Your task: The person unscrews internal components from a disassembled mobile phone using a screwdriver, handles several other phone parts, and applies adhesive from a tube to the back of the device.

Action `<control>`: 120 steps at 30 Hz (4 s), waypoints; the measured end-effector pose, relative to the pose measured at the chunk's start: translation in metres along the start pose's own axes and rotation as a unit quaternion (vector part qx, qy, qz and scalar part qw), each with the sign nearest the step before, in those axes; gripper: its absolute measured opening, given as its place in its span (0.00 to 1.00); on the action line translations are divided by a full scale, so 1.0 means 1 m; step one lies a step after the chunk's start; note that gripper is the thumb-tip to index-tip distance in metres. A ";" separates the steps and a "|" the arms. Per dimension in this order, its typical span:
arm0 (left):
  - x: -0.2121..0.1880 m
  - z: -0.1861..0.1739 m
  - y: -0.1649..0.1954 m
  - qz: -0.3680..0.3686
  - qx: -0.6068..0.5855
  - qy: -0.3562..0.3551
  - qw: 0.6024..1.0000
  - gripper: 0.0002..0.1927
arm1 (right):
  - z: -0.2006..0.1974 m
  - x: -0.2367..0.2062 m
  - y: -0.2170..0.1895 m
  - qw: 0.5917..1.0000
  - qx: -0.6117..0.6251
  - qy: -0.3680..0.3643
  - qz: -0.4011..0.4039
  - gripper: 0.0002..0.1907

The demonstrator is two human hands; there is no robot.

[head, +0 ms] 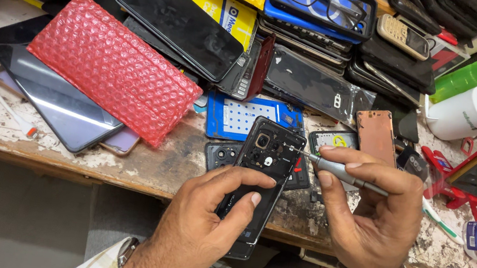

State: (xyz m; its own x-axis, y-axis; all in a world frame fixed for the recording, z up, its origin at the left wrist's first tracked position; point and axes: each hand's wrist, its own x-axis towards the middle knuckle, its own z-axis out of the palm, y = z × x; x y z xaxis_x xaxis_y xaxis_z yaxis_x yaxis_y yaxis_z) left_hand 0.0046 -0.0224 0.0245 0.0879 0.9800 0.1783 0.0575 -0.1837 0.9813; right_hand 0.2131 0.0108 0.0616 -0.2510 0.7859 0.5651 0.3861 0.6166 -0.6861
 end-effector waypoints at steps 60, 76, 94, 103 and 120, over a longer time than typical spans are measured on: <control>-0.001 0.002 0.004 0.020 0.036 0.004 0.999 0.12 | -0.030 0.039 -0.040 0.918 -0.322 -0.172 -0.155 0.15; -0.002 0.005 0.006 0.019 0.037 0.006 0.999 0.11 | -0.033 0.058 -0.058 0.784 -0.574 -0.231 -0.062 0.14; -0.002 0.003 0.010 0.046 0.053 0.034 0.997 0.11 | -0.040 0.051 -0.040 0.832 -0.508 -0.204 -0.089 0.13; 0.002 0.001 0.013 0.032 0.051 0.027 0.998 0.11 | -0.029 0.067 -0.061 0.895 -0.336 -0.197 -0.216 0.14; -0.010 0.008 0.003 0.052 0.053 0.027 0.997 0.11 | -0.022 0.062 -0.052 0.934 -0.313 -0.150 -0.084 0.10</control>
State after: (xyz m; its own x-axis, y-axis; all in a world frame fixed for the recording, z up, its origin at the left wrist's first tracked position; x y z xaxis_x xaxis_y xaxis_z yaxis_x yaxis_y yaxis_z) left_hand 0.0115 -0.0328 0.0248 0.0448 0.9574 0.2854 0.1566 -0.2889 0.9445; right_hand 0.1970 0.0268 0.1427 -0.5560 0.7160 0.4221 0.7388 0.6584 -0.1436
